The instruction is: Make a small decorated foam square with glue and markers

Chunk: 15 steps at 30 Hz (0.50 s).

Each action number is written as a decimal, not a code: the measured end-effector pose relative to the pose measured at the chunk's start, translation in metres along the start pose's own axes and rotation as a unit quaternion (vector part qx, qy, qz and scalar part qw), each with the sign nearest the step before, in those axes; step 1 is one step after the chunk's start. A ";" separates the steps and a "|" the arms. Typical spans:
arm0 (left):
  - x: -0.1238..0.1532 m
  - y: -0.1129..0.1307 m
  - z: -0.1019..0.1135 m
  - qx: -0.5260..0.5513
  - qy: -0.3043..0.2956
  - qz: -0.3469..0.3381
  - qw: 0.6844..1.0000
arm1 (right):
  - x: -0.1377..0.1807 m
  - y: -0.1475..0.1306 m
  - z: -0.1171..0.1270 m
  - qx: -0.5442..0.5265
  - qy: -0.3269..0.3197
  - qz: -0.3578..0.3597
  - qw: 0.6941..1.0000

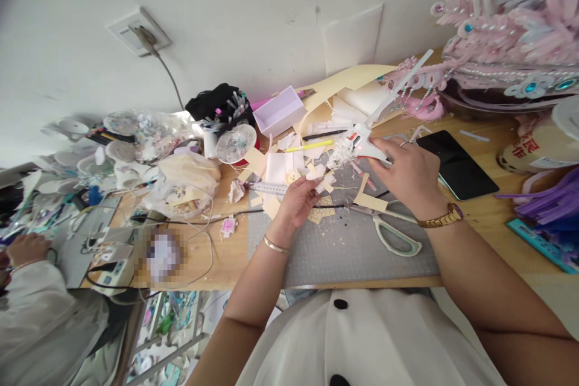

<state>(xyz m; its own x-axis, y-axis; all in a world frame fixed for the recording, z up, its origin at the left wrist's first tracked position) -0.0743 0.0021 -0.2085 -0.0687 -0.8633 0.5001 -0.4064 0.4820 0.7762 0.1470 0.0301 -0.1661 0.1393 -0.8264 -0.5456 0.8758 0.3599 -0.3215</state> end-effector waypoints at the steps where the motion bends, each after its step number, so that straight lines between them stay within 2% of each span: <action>1: 0.000 0.000 0.000 0.000 0.000 0.000 1.000 | 0.000 0.000 0.000 0.000 -0.003 0.001 1.000; 7: 0.000 0.000 0.000 -0.001 0.000 0.000 1.000 | -0.001 0.003 0.000 0.007 0.009 -0.014 1.000; 15: -0.001 0.000 0.001 -0.008 -0.001 -0.001 1.000 | -0.002 0.007 -0.002 -0.003 -0.006 -0.090 0.996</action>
<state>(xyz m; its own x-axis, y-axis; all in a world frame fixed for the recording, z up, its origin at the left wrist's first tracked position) -0.0748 0.0031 -0.2094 -0.0693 -0.8645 0.4978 -0.3915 0.4825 0.7835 0.1514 0.0354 -0.1686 -0.0148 -0.8829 -0.4693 0.8842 0.2076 -0.4184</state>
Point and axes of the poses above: each hand's wrist, its own x-axis away from the middle knuckle, its own z-axis out of the back of the hand, y = z × x, the point moved 1 cm from there along -x, towards the middle knuckle, and after that the axes turned 6 degrees about -x, right-handed, at the moved point
